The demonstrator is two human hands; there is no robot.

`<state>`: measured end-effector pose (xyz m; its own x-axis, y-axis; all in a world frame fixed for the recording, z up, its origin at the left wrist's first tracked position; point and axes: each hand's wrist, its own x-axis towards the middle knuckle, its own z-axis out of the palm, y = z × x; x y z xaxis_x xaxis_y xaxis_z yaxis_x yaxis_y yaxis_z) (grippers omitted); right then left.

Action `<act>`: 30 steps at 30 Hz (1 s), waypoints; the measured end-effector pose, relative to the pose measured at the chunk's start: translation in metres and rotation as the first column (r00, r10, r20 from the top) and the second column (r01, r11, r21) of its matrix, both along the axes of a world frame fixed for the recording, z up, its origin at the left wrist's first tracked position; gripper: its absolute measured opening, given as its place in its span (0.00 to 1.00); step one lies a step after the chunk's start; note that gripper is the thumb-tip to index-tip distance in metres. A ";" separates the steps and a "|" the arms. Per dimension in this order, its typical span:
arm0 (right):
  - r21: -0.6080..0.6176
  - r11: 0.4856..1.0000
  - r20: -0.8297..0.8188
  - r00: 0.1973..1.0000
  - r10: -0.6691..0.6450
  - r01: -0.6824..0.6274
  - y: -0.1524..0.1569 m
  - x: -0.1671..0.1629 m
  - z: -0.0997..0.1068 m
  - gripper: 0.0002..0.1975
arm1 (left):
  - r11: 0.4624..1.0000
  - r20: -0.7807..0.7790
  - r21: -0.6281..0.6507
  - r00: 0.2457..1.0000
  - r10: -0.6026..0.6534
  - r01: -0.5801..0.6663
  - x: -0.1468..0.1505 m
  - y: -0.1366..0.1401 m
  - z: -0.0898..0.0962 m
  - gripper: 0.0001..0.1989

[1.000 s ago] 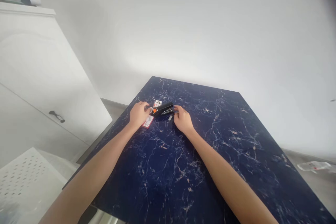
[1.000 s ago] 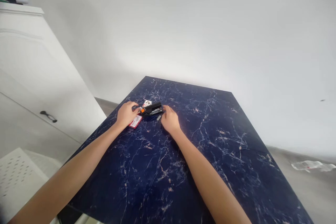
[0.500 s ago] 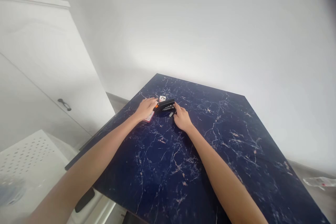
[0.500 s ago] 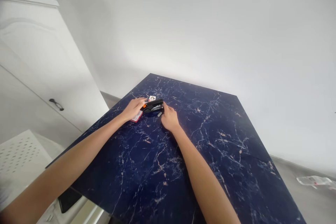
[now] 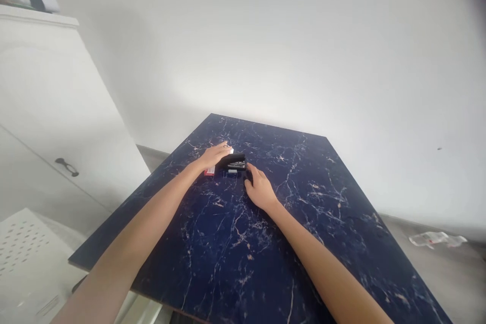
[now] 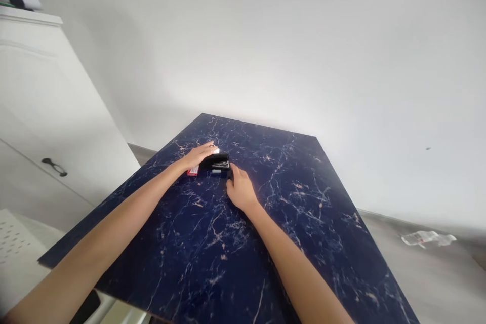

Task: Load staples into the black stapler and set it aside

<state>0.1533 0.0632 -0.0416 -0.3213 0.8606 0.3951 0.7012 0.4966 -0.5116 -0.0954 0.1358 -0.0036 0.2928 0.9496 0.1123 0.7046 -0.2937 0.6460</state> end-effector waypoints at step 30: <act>-0.118 0.978 -0.030 0.984 -0.174 0.169 -0.075 0.109 0.048 0.17 | 0.885 -0.045 0.312 0.936 -0.349 0.345 0.076 -0.095 -0.003 0.18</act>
